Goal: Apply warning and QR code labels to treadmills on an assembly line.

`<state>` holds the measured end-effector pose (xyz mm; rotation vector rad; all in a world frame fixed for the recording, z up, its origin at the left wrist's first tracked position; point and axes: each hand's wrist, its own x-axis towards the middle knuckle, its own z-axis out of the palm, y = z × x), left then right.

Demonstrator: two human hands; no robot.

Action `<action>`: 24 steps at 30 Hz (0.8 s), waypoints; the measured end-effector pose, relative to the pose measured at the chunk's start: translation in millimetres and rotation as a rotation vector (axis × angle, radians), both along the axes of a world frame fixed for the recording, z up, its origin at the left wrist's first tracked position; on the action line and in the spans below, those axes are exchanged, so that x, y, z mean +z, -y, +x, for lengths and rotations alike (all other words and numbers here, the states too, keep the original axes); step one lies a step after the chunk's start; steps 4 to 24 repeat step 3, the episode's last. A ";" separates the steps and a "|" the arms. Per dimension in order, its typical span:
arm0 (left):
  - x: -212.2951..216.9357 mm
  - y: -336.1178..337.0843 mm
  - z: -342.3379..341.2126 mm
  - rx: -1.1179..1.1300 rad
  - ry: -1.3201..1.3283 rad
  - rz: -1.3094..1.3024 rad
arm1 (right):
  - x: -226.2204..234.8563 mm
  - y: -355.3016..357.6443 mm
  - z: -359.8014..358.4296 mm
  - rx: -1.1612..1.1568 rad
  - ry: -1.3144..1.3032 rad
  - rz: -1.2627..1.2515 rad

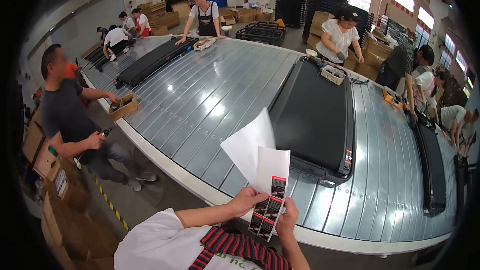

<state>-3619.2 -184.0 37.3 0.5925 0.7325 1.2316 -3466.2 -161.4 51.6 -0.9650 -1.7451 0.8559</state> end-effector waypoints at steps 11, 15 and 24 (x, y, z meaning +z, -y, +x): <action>5.0 0.0 -40.9 0.084 -0.080 0.035 | -0.1 -0.4 -46.1 -0.015 0.012 -0.010; 5.0 0.0 -40.9 0.084 -0.080 0.035 | -0.1 -0.4 -46.1 -0.015 0.012 -0.010; 5.0 0.0 -40.9 0.084 -0.080 0.035 | -0.1 -0.4 -46.1 -0.015 0.012 -0.010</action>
